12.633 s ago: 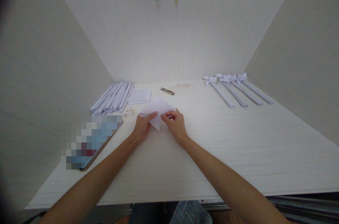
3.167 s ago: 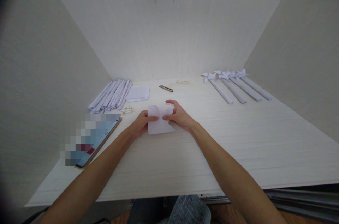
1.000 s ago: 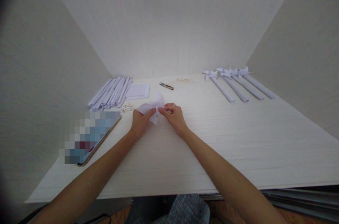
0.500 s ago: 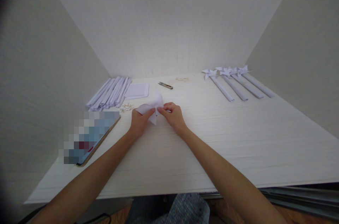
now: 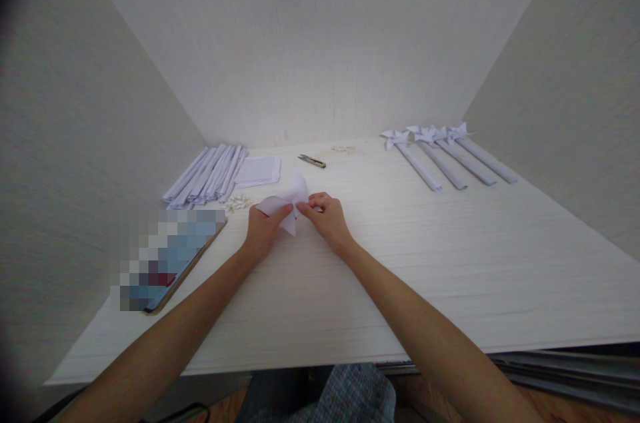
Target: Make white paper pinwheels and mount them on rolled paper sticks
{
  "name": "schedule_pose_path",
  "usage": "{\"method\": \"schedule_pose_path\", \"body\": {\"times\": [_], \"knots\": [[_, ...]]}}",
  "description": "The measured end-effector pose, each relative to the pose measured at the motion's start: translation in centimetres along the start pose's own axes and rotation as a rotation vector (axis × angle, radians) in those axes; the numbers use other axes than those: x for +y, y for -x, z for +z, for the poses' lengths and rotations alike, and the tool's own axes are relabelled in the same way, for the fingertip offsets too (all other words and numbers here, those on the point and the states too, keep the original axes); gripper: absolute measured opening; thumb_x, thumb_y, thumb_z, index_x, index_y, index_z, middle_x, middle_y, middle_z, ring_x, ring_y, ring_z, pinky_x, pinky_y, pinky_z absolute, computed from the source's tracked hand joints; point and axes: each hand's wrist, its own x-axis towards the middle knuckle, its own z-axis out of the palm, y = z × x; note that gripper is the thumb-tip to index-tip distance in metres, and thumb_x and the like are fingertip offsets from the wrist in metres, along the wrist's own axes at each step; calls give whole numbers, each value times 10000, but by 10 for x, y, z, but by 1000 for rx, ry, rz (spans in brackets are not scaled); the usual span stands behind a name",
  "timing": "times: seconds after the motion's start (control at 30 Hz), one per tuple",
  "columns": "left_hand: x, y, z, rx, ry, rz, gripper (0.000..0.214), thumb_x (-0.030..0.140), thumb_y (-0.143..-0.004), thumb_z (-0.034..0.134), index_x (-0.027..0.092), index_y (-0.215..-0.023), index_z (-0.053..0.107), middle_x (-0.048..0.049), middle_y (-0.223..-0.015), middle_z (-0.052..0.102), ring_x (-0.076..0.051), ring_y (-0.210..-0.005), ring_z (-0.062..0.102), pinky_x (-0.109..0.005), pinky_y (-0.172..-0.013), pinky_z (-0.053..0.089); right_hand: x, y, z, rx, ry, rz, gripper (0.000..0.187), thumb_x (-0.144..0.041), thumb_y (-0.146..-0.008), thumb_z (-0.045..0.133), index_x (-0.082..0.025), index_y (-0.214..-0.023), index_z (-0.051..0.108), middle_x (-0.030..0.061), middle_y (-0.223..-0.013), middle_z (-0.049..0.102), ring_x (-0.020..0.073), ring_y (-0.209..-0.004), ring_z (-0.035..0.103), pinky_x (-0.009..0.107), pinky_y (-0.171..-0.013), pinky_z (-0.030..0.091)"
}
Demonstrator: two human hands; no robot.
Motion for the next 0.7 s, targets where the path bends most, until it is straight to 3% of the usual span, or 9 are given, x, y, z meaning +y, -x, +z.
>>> {"method": "schedule_pose_path", "body": {"times": [0.7], "knots": [[-2,0,-1,-15,57,-12,151,277,-577,656,135,-561,609,16,-532,573,-92,-492,483,-215,-482,384,-2,1,0,-4,6,5,182,-304,-586,652,-177,-488,565,16,-747,543,133,-676,487,274,-597,366]]}}
